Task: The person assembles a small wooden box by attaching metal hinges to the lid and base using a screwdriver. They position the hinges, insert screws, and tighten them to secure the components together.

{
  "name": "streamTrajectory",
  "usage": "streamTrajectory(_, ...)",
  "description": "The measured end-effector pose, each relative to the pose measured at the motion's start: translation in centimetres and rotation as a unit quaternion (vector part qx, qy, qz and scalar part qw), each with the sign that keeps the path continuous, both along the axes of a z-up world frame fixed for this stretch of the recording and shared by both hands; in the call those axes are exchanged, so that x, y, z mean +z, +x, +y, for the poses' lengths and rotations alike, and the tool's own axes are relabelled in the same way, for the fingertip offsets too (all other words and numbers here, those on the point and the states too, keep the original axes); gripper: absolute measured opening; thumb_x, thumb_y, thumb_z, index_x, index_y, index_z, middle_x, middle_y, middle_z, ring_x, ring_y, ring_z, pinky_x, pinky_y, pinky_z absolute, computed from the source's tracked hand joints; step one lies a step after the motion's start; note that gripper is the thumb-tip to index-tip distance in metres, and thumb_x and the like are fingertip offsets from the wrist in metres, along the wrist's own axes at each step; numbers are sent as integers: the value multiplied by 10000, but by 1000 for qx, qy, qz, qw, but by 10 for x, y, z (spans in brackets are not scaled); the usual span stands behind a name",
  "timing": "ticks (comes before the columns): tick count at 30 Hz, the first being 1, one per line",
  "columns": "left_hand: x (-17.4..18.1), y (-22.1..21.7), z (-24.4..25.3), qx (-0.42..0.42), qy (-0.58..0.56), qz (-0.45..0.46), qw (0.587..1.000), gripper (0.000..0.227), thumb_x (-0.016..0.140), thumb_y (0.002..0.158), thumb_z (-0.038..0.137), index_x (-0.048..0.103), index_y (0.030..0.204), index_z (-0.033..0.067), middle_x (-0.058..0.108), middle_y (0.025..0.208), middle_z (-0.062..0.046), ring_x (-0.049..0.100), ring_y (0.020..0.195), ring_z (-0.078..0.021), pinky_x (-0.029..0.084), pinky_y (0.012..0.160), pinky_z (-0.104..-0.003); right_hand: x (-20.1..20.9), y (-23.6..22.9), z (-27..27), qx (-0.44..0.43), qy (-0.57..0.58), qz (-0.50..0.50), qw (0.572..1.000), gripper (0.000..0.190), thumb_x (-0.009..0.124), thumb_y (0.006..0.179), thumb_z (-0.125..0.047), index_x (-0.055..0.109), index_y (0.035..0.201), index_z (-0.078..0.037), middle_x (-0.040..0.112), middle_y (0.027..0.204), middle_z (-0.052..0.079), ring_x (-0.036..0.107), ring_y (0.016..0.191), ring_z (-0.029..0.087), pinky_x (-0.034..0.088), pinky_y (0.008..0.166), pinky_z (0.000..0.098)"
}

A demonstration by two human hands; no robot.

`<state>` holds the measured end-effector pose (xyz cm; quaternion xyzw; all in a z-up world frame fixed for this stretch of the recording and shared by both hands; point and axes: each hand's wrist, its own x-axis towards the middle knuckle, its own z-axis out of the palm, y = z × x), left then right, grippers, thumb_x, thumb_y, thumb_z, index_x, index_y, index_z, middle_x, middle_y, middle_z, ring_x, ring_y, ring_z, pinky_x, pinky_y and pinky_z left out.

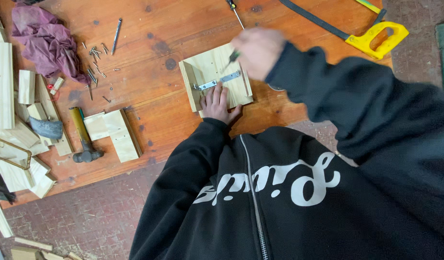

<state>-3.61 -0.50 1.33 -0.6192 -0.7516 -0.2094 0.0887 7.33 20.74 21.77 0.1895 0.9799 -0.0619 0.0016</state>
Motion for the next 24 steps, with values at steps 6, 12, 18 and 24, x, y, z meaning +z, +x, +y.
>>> streamTrajectory(6,-2,0,-1,-5,-18,-4,1000,727,708,751,680,659,1237,141,590,1459,-50,584,1253,-308,501,887,-541,-41,120,24,-205,-82,235,947,272,863,925,-219,612,1002,-149,580,837,47,578,721,319,455,620,499)
streamTrajectory(12,-12,-2,2,-2,-45,0,999,719,664,781,699,621,1298,201,502,1502,-36,517,1305,-290,477,971,-465,-149,119,-62,-398,-426,198,788,368,889,765,-101,658,1028,11,660,781,95,709,668,258,560,569,349)
streamTrajectory(18,-14,-2,10,9,17,20,1000,727,671,696,711,650,1228,217,560,1463,-4,568,1267,-266,478,901,-415,-227,110,-83,-377,-300,7,876,559,872,712,-461,749,1146,-129,776,919,72,760,916,293,624,814,420)
streamTrajectory(24,-20,-2,8,3,27,28,999,676,662,762,714,657,1223,220,583,1438,-18,582,1260,-267,482,886,-422,-229,96,-89,-331,-236,25,913,489,842,784,-402,758,1132,-69,742,915,116,737,889,356,605,769,467)
